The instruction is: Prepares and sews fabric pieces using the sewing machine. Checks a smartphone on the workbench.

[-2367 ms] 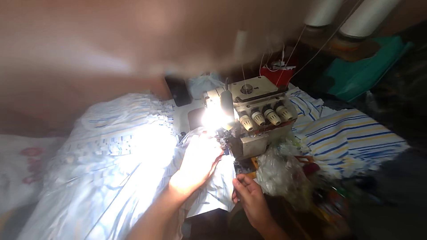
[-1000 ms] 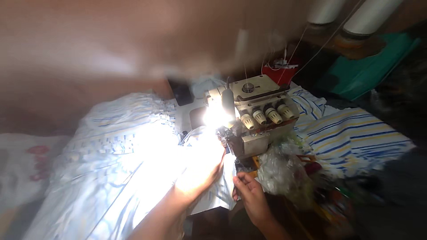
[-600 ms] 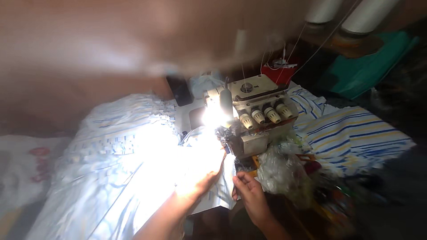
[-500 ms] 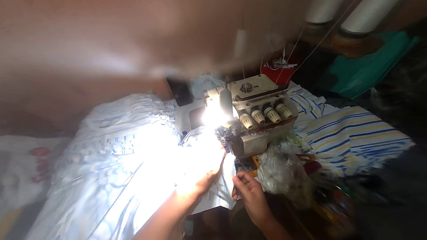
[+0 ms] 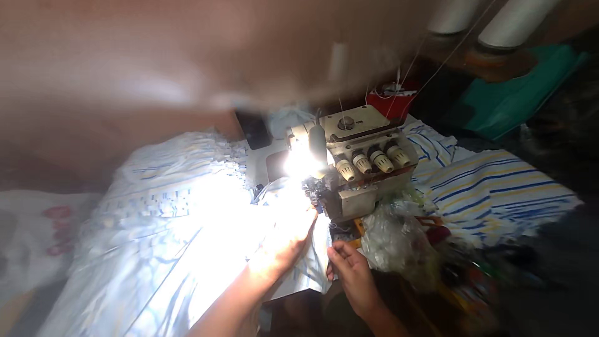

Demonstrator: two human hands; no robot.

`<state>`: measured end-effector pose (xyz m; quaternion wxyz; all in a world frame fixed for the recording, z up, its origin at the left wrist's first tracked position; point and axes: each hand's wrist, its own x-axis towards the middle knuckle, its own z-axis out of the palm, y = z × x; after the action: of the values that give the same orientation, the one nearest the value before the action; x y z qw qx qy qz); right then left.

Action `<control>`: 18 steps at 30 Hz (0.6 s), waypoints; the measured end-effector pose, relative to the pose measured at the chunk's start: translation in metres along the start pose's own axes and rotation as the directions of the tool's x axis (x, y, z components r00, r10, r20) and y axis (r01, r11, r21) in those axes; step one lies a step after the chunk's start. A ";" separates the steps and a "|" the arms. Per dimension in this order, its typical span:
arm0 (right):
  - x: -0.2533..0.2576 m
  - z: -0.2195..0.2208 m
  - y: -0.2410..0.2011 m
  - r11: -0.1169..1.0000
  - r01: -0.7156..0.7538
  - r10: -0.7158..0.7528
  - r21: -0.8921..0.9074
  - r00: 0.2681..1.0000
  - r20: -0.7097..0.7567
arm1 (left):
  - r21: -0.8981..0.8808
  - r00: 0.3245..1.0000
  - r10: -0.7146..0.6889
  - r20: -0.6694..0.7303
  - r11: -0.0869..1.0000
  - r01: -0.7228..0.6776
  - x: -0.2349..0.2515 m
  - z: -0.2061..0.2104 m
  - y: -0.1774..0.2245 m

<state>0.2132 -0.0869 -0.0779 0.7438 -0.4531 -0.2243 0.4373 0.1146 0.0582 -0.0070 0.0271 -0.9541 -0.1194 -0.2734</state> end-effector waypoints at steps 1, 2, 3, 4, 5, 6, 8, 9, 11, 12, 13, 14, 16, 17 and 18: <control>-0.001 0.000 -0.001 1.000 -0.009 0.009 0.004 1.000 -0.002 | -0.005 0.999 0.024 -0.044 1.000 -0.024 0.002 0.000 0.002; -0.003 -0.001 -0.002 1.000 -0.020 0.020 0.003 1.000 -0.003 | -0.022 0.999 0.021 -0.041 1.000 -0.021 0.002 -0.003 0.004; -0.005 -0.001 -0.003 1.000 -0.030 0.030 -0.001 1.000 -0.003 | -0.032 1.000 -0.001 -0.013 0.999 0.001 0.000 -0.006 0.007; -0.007 -0.002 -0.005 0.999 -0.038 0.038 -0.004 0.999 0.000 | -0.046 1.000 -0.024 0.015 0.999 0.025 -0.003 -0.007 0.009; -0.009 -0.002 -0.005 0.999 -0.044 0.044 -0.008 0.999 0.004 | -0.066 0.999 -0.037 0.020 0.997 0.038 -0.006 -0.007 0.010; -0.012 -0.003 -0.006 0.999 -0.049 0.049 -0.010 0.999 0.005 | -0.083 0.999 -0.048 0.007 0.995 0.048 -0.009 -0.006 0.011; -0.014 -0.003 -0.008 0.998 -0.059 0.059 -0.025 0.998 0.000 | -0.117 0.995 -0.101 -0.012 0.988 0.099 -0.011 -0.006 0.017; -0.015 -0.002 -0.009 0.998 -0.059 0.059 -0.037 0.998 -0.004 | -0.146 0.990 -0.139 0.004 0.980 0.138 -0.010 -0.008 0.021; -0.016 -0.002 -0.011 0.997 -0.057 0.057 -0.058 0.998 -0.007 | -0.191 0.981 -0.196 -0.001 0.963 0.192 -0.009 -0.009 0.025; -0.016 -0.002 -0.011 0.997 -0.054 0.053 -0.062 0.999 -0.010 | -0.195 0.978 -0.206 -0.008 0.960 0.201 -0.009 -0.008 0.025; -0.015 -0.002 -0.011 0.997 -0.050 0.049 -0.063 0.999 -0.014 | -0.206 0.978 -0.208 0.001 0.957 0.204 -0.009 -0.008 0.023; -0.015 -0.002 -0.010 0.997 -0.047 0.046 -0.064 0.999 -0.017 | -0.216 0.981 -0.194 0.001 0.958 0.190 -0.009 -0.007 0.020; -0.014 -0.001 -0.008 0.998 -0.035 0.034 -0.054 0.999 -0.022 | -0.210 0.990 -0.141 -0.025 0.969 0.133 -0.011 -0.001 0.011; -0.014 -0.001 -0.008 0.998 -0.028 0.027 -0.050 0.999 -0.024 | -0.218 0.990 -0.140 -0.027 0.967 0.131 -0.011 0.000 0.009; -0.013 -0.001 -0.007 0.999 -0.021 0.020 -0.050 0.999 -0.025 | -0.231 0.988 -0.153 -0.023 0.962 0.144 -0.010 0.000 0.008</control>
<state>0.2101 -0.0997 -0.0710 0.7303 -0.4792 -0.2216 0.4336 0.1082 0.0482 -0.0127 -0.1010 -0.9335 -0.1578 -0.3057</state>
